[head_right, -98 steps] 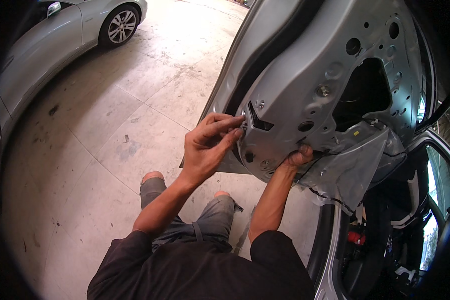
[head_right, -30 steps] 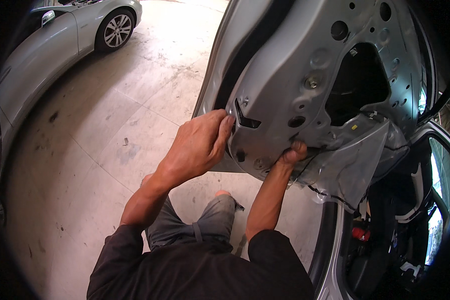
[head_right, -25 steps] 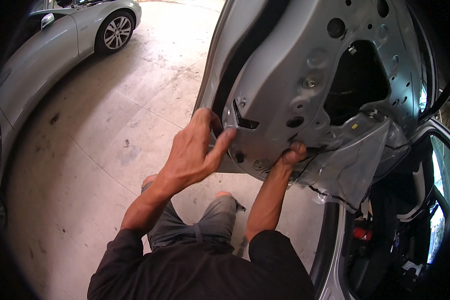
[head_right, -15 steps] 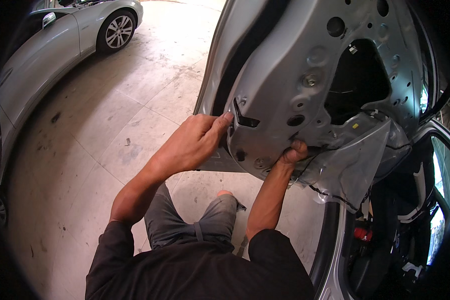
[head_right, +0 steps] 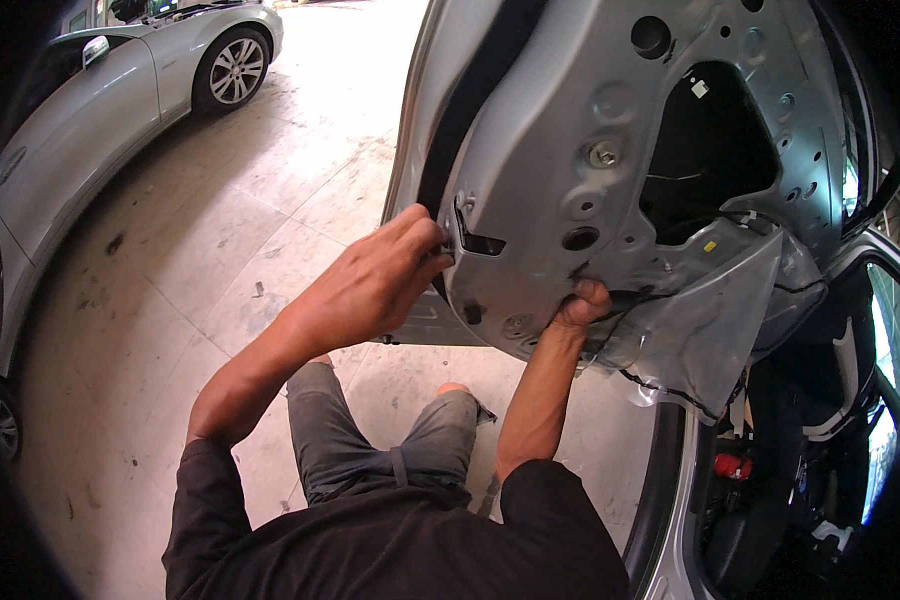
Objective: The person manipulates the interior of a car door by hand, then positions a metal bracket and uses an L-key to tighten a bolt on the door's edge.
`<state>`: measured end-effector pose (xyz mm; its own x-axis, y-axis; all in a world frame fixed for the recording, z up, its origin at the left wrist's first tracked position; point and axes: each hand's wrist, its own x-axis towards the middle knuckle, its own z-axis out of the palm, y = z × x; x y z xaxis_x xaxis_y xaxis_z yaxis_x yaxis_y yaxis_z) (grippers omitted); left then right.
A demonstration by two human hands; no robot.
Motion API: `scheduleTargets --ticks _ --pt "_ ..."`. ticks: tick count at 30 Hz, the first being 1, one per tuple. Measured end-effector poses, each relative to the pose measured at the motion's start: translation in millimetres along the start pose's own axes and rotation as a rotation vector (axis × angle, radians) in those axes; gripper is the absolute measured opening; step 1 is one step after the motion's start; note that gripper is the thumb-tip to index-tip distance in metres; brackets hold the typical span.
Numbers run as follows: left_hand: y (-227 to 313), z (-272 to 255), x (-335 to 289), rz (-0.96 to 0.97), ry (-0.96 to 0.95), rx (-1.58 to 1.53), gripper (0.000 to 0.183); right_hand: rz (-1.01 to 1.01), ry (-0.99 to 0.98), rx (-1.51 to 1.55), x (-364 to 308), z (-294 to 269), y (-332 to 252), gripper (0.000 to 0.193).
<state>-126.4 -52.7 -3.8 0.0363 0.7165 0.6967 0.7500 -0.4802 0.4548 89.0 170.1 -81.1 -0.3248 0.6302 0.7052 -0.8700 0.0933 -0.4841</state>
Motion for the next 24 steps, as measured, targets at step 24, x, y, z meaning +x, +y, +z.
scheduleTargets --ticks 24 --pt "-54.4 178.1 -302.6 -1.468 0.502 -1.343 0.022 0.012 -0.02 0.002 0.0 -14.5 -13.5 0.081"
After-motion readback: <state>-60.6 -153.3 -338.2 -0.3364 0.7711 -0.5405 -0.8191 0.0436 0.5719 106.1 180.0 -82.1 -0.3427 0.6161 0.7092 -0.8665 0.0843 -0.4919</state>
